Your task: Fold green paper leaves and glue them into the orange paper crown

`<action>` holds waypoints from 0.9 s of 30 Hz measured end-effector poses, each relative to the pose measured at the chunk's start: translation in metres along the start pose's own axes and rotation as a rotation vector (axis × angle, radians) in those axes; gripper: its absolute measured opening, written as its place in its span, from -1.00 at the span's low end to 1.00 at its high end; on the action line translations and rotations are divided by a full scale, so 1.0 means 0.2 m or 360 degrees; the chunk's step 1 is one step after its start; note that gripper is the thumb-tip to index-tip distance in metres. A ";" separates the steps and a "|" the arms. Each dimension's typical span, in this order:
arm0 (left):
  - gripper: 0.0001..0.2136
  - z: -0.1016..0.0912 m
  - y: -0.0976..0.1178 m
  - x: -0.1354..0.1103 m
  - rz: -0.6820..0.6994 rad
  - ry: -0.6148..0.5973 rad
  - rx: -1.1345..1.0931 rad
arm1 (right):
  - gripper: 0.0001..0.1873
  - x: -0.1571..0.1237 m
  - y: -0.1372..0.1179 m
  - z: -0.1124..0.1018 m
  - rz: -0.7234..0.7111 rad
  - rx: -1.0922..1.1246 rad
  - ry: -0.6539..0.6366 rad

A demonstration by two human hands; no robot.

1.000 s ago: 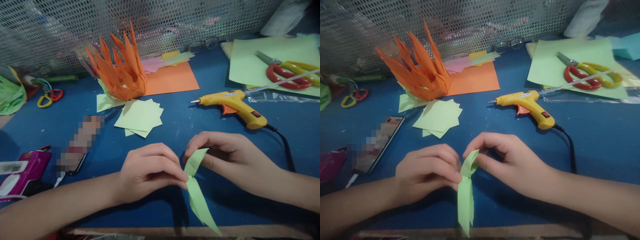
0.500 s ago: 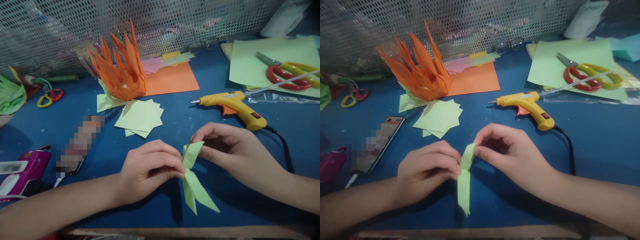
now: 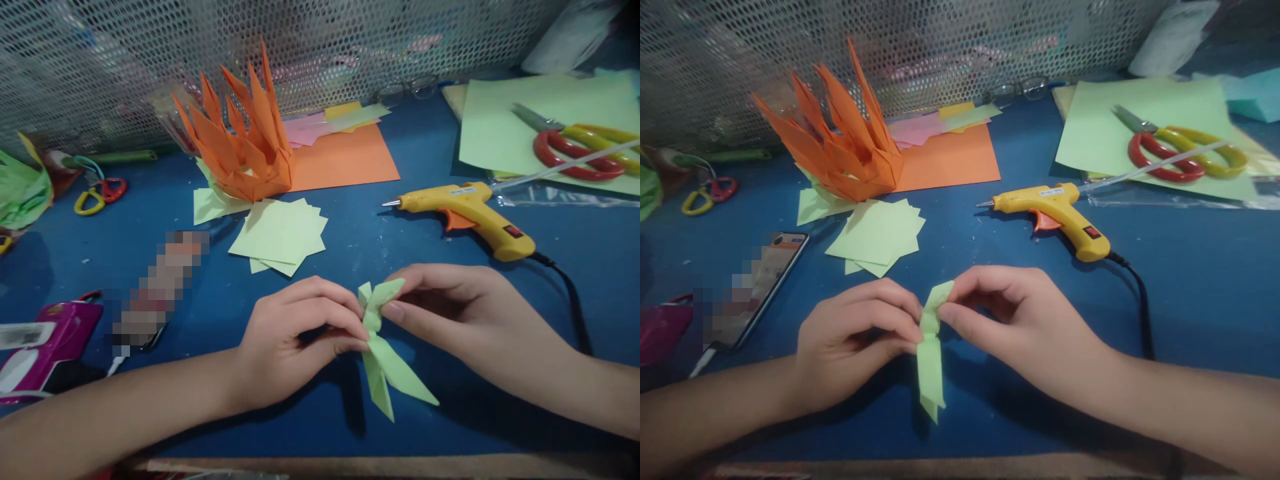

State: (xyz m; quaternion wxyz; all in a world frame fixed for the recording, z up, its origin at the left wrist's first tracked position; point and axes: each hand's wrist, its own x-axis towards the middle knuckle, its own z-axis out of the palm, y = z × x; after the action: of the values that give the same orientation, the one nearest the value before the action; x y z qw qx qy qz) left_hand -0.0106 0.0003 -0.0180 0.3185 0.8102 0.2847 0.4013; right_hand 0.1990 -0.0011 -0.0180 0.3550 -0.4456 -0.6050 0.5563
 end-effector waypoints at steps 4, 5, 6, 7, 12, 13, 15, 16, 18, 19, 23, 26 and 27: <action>-0.92 0.01 0.00 0.00 -0.0042 0.0083 -0.0157 | -0.85 -0.01 0.01 0.00 -0.0087 -0.0113 0.0066; -0.92 0.01 0.00 0.00 -0.0053 0.0098 -0.0187 | -0.88 -0.01 0.01 0.01 -0.0125 -0.0138 0.0075; -0.91 0.02 0.00 0.00 -0.0066 0.0113 -0.0208 | -0.91 -0.01 0.02 0.01 -0.0168 -0.0154 0.0078; -0.90 0.02 0.00 0.00 -0.0077 0.0125 -0.0225 | -0.94 -0.02 0.02 0.01 -0.0216 -0.0160 0.0076; -0.86 0.04 0.00 -0.01 -0.0162 0.0160 -0.0259 | -0.95 -0.02 0.02 0.00 -0.0416 -0.0198 0.0036; -0.85 0.04 0.01 -0.01 -0.0181 0.0164 -0.0261 | -0.96 -0.02 0.02 0.00 -0.0454 -0.0227 0.0024; -0.84 0.04 0.01 -0.01 -0.0209 0.0170 -0.0266 | -0.94 -0.02 0.02 -0.01 -0.0535 -0.0274 -0.0002; -0.84 0.03 0.01 -0.01 -0.0221 0.0171 -0.0272 | -0.93 -0.02 0.02 -0.01 -0.0558 -0.0292 -0.0017; -0.84 0.03 0.01 0.00 -0.0246 0.0177 -0.0298 | -0.92 -0.01 0.02 -0.01 -0.0574 -0.0308 -0.0027; -0.84 0.03 0.01 0.00 -0.0263 0.0183 -0.0315 | -0.92 -0.01 0.02 -0.01 -0.0570 -0.0309 -0.0030; -0.84 0.04 0.00 -0.01 -0.0303 0.0220 -0.0403 | -0.94 -0.01 0.03 0.00 -0.0541 -0.0297 -0.0035; -0.86 0.04 -0.01 -0.02 -0.0320 0.0248 -0.0462 | -0.96 -0.01 0.02 0.00 -0.0526 -0.0257 -0.0034; -0.86 0.04 -0.01 -0.02 -0.0336 0.0261 -0.0458 | -0.96 -0.01 0.03 0.00 -0.0521 -0.0247 -0.0032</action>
State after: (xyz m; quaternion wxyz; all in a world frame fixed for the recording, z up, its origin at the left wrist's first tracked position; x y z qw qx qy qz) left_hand -0.0074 -0.0046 -0.0247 0.4472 0.6865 0.3328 0.4668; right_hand 0.2009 -0.0039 -0.0229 0.3993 -0.3617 -0.7139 0.4472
